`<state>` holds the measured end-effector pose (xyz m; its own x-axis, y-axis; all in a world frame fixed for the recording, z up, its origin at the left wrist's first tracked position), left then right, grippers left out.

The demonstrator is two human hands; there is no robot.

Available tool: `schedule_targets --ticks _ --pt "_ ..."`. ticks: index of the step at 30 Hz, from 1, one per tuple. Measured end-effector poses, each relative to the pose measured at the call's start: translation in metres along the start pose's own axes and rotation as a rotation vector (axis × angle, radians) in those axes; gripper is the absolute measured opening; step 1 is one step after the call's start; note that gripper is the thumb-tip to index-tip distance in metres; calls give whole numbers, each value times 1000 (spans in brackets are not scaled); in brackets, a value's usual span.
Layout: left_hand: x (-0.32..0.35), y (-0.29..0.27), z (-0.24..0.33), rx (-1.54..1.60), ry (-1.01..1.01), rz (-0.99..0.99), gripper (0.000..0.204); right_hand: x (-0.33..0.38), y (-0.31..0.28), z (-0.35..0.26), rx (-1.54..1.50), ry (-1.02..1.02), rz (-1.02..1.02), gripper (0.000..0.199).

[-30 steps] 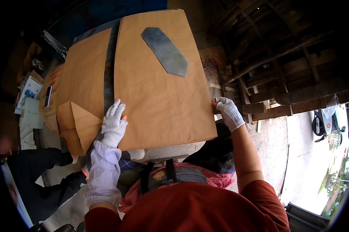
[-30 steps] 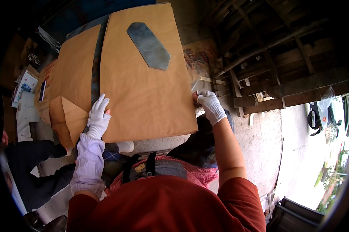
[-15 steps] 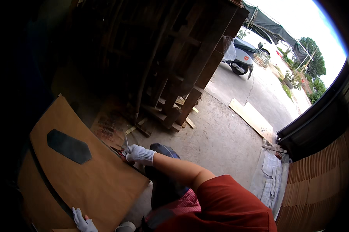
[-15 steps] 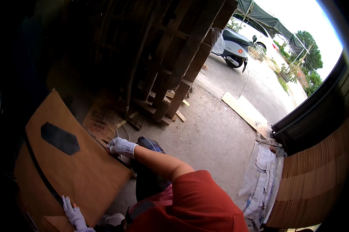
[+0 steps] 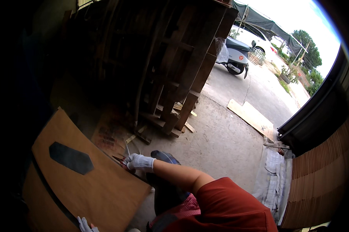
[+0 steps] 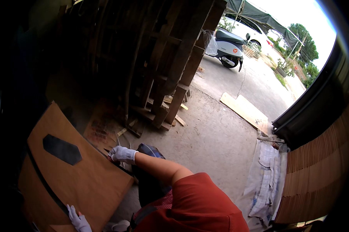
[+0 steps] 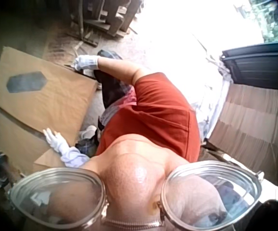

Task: The person places a metal template on a large sheet of brown paper, cuts the paper with scissors, and folds the paper around the template to form a package. The person then carries the wrapped package to a workbench and continues folding and securing the paper.

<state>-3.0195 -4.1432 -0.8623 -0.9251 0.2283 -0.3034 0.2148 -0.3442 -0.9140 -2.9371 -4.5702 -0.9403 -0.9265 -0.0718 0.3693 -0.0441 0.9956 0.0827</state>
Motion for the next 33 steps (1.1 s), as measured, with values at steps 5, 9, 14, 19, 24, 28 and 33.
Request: schedule_targets --ticks 5,9,14,19,24,28,33 --pt "1 1 -2 -15 -19 -9 43 -2 2 0 60 27 41 12" --pt "0 2 -3 -9 -31 -12 42 -1 2 1 3 34 17 13" --pt "-1 5 -2 -8 9 5 42 -9 -2 11 -15 -95 -8 11" --pt "3 4 -1 10 9 7 43 -25 2 21 97 -24 -39 7" --pt "0 7 0 -10 -58 -48 42 -17 0 15 116 -42 2 14" --pt "0 6 3 -18 -38 -35 42 15 7 -20 556 -159 188 30" --pt "4 11 -2 -20 -33 -7 41 34 64 -31 1336 -165 422 16"
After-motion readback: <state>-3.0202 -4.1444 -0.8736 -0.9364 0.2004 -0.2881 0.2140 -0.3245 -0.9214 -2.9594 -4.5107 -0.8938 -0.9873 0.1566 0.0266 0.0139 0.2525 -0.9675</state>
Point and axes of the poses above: each hand's wrist, its own x-axis away from the middle knuckle, its own y-axis out of the palm, z = x × y, the point moved 5 cm from there along -x, towards the middle knuckle, and after that the axes turned 3 degrees about z, right-handed, at the moved point
